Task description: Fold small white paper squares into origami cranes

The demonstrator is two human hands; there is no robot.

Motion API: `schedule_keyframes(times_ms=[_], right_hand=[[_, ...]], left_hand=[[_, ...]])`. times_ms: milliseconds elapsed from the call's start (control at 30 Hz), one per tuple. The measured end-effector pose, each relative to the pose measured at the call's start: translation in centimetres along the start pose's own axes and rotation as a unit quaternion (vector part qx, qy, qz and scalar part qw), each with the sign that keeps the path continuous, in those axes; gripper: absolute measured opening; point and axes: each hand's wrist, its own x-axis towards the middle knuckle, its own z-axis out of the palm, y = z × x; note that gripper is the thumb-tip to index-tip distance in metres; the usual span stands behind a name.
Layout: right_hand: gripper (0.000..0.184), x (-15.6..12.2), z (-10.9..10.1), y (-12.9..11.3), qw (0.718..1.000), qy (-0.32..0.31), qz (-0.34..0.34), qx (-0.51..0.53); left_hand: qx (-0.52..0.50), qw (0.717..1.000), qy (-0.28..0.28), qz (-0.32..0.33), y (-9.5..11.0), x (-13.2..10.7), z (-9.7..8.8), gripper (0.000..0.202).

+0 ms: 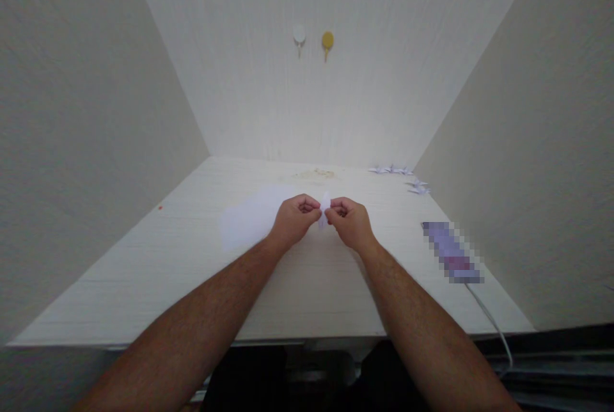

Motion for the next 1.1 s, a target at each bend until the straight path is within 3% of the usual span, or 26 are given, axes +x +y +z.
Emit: schedule_keyframes(times_ms=[200, 367, 700, 1100], right_hand=[[0.016, -0.1, 0.0, -0.7, 0.998, -0.019, 0.038, 0.05], [0.016, 0.0, -0.4, -0.7, 0.994, -0.038, 0.007, 0.103], [0.006, 0.1, -1.1, -0.9, 0.989, -0.09, -0.013, 0.115], [0.006, -0.1, -1.4, -0.9, 0.992, -0.094, -0.01, 0.087]], left_hand=[[-0.083, 0.996, -0.006, -0.025, 0.6, -0.2, 0.3, 0.017], [-0.174, 0.982, -0.047, -0.052, 0.9, -0.4, 0.2, 0.017], [-0.202, 0.973, -0.092, -0.059, 0.7, -0.4, -0.1, 0.011], [-0.195, 0.974, -0.078, -0.087, 0.8, -0.4, 0.0, 0.009]])
